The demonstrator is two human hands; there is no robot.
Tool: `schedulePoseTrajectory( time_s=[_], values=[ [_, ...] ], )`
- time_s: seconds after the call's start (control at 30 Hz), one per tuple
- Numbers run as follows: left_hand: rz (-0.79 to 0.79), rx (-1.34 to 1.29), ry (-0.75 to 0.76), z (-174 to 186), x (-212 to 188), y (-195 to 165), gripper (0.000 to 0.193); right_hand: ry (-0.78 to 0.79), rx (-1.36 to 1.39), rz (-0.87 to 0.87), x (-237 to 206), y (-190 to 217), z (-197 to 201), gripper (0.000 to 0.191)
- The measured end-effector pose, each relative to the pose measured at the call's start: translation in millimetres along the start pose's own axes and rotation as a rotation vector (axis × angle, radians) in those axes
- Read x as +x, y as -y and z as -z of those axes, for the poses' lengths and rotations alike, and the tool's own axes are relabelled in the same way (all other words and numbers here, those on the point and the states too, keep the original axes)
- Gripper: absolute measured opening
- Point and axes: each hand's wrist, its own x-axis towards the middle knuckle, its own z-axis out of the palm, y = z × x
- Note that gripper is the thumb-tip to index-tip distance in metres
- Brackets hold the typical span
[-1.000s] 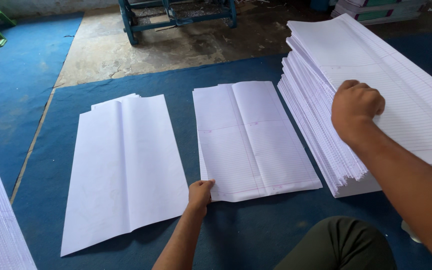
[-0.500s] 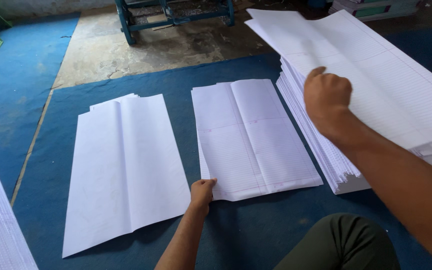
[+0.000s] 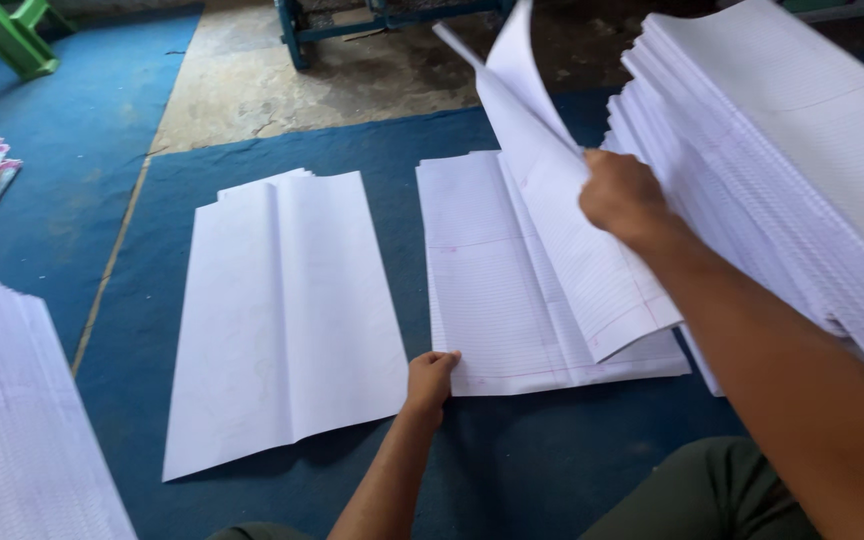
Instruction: The person sits on a blue floor mat and assembles notebooks by hand. They repeatedly pick up a printed cover sheet, place it on a stack of lined paper, fold the combined set in half, and then move the finished unit to a growing pile on the left.
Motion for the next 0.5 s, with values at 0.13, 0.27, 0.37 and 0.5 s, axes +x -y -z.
schedulePoseTrajectory(
  time_s=[0.13,0.27,0.37,0.5],
  values=[
    [0.004,0.001,0.003,1,-7,-4,0.027,0.186,0.286,-0.144,-7,-28,-15,0.041],
    [0.022,0.041,-0.027,3,-16,-8,0.026,0.225,0.503,-0.202,-26,-56,-34,0.044],
    [0.007,0.078,-0.046,5,-24,-10,0.026,0.262,0.61,-0.27,-34,-79,-54,0.044],
    [-0.035,0.104,-0.067,7,-34,-13,0.027,0.309,0.671,-0.357,-38,-111,-76,0.045]
  ],
)
